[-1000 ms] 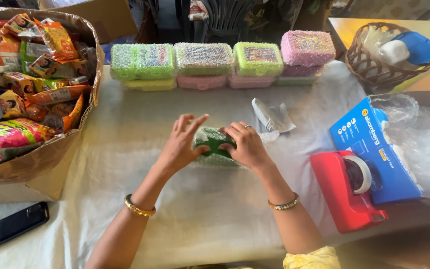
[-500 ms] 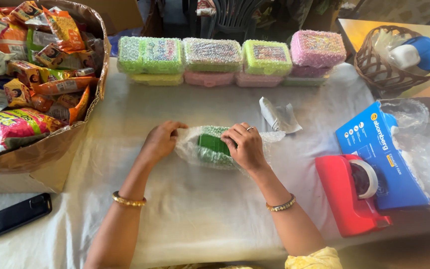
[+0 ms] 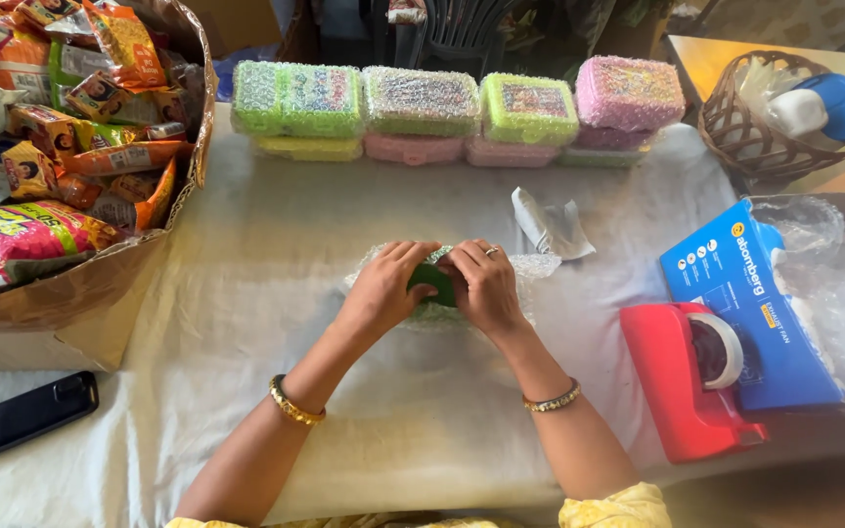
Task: Wrapping a small green plastic container in bubble wrap.
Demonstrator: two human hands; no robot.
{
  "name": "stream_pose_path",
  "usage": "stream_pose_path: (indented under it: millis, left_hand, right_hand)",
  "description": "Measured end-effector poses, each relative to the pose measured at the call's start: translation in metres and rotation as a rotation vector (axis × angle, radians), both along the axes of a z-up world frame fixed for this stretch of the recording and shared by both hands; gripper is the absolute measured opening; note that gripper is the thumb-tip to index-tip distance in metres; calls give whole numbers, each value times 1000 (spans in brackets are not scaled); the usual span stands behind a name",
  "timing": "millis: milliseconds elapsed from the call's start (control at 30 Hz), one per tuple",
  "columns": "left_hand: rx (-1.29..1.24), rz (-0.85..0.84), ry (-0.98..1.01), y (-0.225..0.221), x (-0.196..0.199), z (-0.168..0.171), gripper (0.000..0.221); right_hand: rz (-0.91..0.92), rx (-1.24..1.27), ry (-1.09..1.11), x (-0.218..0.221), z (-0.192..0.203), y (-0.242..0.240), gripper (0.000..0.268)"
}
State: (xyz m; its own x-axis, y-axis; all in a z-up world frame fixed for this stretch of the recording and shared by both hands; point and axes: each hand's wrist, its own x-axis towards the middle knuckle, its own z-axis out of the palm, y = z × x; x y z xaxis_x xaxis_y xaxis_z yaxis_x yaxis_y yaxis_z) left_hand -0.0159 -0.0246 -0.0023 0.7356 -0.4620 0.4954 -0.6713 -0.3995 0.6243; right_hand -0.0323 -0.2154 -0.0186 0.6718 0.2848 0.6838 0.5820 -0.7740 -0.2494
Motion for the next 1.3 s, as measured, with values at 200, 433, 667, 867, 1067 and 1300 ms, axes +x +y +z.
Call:
stream_pose_path:
  millis: [200, 433, 667, 867, 1067, 1300]
  left_hand:
    - [-103, 85, -92, -7, 4, -25, 30]
    - [-122, 131, -122, -12, 8, -33, 14]
    - [-119, 109, -164, -10, 9, -33, 15]
    - [-60, 70, -161, -6, 9, -26, 17]
    - [-11, 17, -183, -3, 13, -27, 17]
    - [109, -41, -207, 3, 8, -30, 19]
  right_hand:
    - [25, 126, 44, 2, -4, -2, 10]
    - [58, 232, 160, 1, -2, -6, 21]
    - [107, 144, 138, -2, 10, -3, 34]
    - [74, 159, 123, 1, 0, -4, 30]
    - [32, 154, 113, 1, -2, -3, 26]
    - [18, 169, 118, 2, -7, -6, 25]
